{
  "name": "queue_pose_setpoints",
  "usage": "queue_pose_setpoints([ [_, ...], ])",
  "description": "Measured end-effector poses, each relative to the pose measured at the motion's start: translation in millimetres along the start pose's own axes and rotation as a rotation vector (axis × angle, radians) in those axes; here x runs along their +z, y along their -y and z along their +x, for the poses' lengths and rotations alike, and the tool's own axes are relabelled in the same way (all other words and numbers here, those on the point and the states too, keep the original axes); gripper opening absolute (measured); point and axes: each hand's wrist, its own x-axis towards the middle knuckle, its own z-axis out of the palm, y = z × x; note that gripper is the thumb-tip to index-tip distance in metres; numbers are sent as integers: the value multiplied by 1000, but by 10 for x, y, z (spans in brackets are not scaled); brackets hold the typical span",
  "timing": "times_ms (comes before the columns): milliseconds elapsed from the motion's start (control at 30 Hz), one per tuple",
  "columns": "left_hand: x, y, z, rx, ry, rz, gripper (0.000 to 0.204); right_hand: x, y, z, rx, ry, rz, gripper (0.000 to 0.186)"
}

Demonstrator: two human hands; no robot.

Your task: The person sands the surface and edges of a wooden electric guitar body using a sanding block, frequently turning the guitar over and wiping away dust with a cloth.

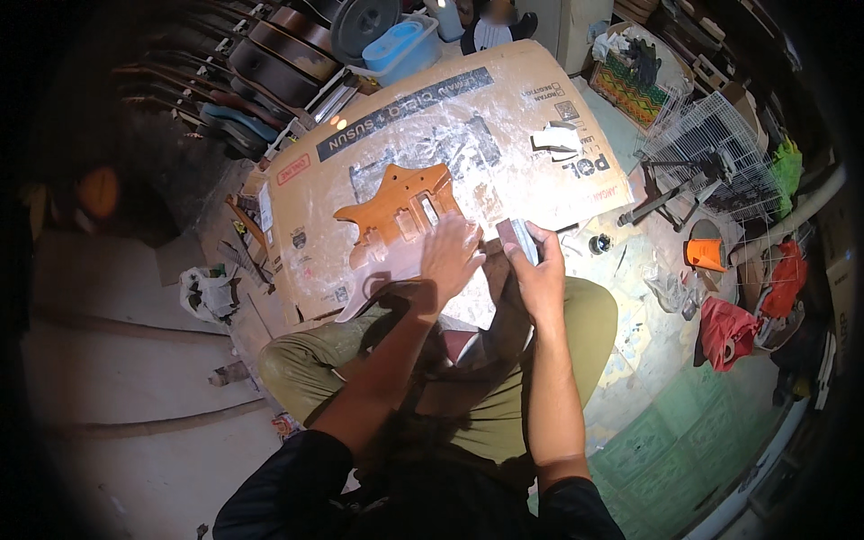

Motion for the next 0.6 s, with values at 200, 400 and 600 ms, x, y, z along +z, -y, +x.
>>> queue_pose_setpoints([
  [200,-13,1387,-1128,-288,-259,122,85,103,63,-54,-7,22,31,44],
  [400,-213,1364,-1319,-737,-229,170,87,104,11,-40,-10,6,39,45],
  [600,225,328,-494,-284,-279,182,85,312,32,-123,83,-8,61,45],
])
